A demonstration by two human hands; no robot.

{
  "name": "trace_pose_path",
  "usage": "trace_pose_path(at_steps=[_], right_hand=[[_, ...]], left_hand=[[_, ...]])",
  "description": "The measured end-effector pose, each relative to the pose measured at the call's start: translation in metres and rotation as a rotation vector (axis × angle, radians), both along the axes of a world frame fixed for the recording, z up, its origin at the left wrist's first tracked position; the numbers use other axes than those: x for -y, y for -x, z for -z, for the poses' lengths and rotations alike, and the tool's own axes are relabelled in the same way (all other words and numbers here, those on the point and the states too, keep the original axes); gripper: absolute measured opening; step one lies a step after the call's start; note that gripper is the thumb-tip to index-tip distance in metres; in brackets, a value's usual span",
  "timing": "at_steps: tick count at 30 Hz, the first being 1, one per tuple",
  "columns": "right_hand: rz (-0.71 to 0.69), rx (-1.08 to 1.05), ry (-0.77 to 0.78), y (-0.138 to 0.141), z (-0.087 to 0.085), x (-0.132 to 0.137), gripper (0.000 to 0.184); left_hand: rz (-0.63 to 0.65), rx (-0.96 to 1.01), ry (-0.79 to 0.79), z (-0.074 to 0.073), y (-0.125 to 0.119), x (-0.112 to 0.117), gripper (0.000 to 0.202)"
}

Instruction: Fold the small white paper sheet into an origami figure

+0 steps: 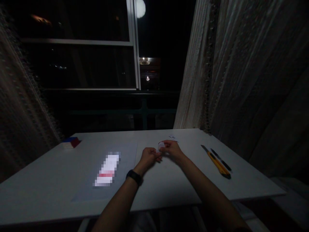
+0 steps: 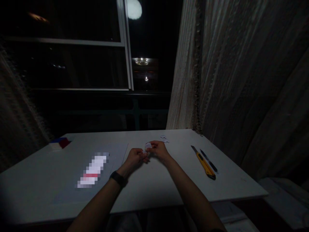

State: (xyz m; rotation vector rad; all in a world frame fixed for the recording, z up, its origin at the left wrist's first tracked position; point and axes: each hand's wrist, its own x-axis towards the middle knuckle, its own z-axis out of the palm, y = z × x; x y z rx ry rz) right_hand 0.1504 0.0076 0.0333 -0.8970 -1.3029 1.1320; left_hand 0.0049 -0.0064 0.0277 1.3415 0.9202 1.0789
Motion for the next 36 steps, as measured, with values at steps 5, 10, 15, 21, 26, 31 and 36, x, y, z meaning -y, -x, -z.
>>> trace_pose_path(at_steps=[5,10,15,21,26,31,36], right_hand=[[0.063,0.012,-0.040,0.000,0.000,-0.002,0.036],[0.056,0.041,-0.063,0.000,-0.001,-0.002,0.039],[0.030,0.092,-0.046,-0.003,0.002,-0.003,0.036],[0.118,0.022,-0.012,-0.004,0.008,-0.008,0.037],[0.196,-0.059,-0.034,-0.003,0.004,-0.007,0.038],[0.154,-0.030,-0.004,-0.004,0.005,-0.007,0.043],[0.094,-0.077,0.056,-0.002,0.009,-0.008,0.045]], left_hand=[[0.018,-0.001,-0.008,0.002,-0.001,-0.002,0.026],[0.018,-0.035,-0.043,0.007,-0.001,-0.006,0.029],[0.036,-0.143,-0.073,0.014,-0.002,-0.011,0.030],[0.044,-0.125,-0.072,0.014,-0.004,-0.010,0.032],[0.041,-0.072,-0.024,0.006,-0.001,-0.009,0.032],[-0.012,-0.028,-0.058,0.004,0.003,-0.010,0.036],[-0.154,0.006,-0.121,0.005,0.003,-0.015,0.037]])
